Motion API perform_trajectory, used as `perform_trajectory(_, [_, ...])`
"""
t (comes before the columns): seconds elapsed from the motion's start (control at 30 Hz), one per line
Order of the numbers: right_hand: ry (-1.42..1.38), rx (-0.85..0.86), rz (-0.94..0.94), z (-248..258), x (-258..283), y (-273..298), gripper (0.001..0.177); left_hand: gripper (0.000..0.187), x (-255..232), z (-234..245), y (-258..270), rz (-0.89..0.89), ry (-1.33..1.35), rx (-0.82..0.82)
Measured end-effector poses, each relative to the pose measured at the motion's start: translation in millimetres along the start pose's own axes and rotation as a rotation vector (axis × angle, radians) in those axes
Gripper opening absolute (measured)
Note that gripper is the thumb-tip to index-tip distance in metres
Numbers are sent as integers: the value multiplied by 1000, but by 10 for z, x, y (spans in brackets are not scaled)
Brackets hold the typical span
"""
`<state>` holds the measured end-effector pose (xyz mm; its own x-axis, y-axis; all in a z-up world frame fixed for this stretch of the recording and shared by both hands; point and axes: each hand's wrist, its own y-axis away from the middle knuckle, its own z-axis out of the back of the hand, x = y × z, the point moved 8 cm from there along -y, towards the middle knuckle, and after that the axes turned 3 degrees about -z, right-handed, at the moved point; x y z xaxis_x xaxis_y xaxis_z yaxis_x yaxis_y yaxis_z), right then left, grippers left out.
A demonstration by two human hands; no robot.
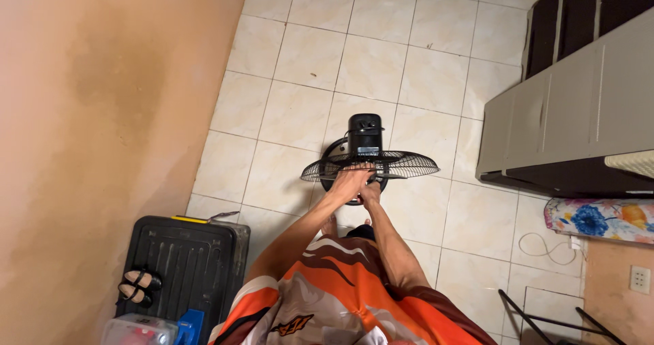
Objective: The person disassembles a black electric fan by removing the front grille, fan blades, and rear grille, then reassembles the components in reverse order. The person repeatedly removes and reattaches the front grille and blades during the process.
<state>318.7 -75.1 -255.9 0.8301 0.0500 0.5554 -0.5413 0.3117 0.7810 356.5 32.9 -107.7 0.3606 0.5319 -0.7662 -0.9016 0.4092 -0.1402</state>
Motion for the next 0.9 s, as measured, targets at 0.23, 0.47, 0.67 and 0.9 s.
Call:
perform_trajectory(0.23, [-254, 312, -47, -116, 1, 32, 14, 29, 400, -89, 157, 282, 228, 181])
perform_trajectory(0.47, [-484, 740, -258, -360, -187, 3, 23, 34, 783, -276, 346, 452, 259, 269])
perform_trajectory(0.67, [-605, 924, -366, -379, -139, 95, 23, 29, 1360, -85, 837, 589, 915, -320])
perform_trajectory(0.9, [-389, 508, -177, -95, -131, 145, 42, 36, 1470, -614, 1108, 839, 586, 155])
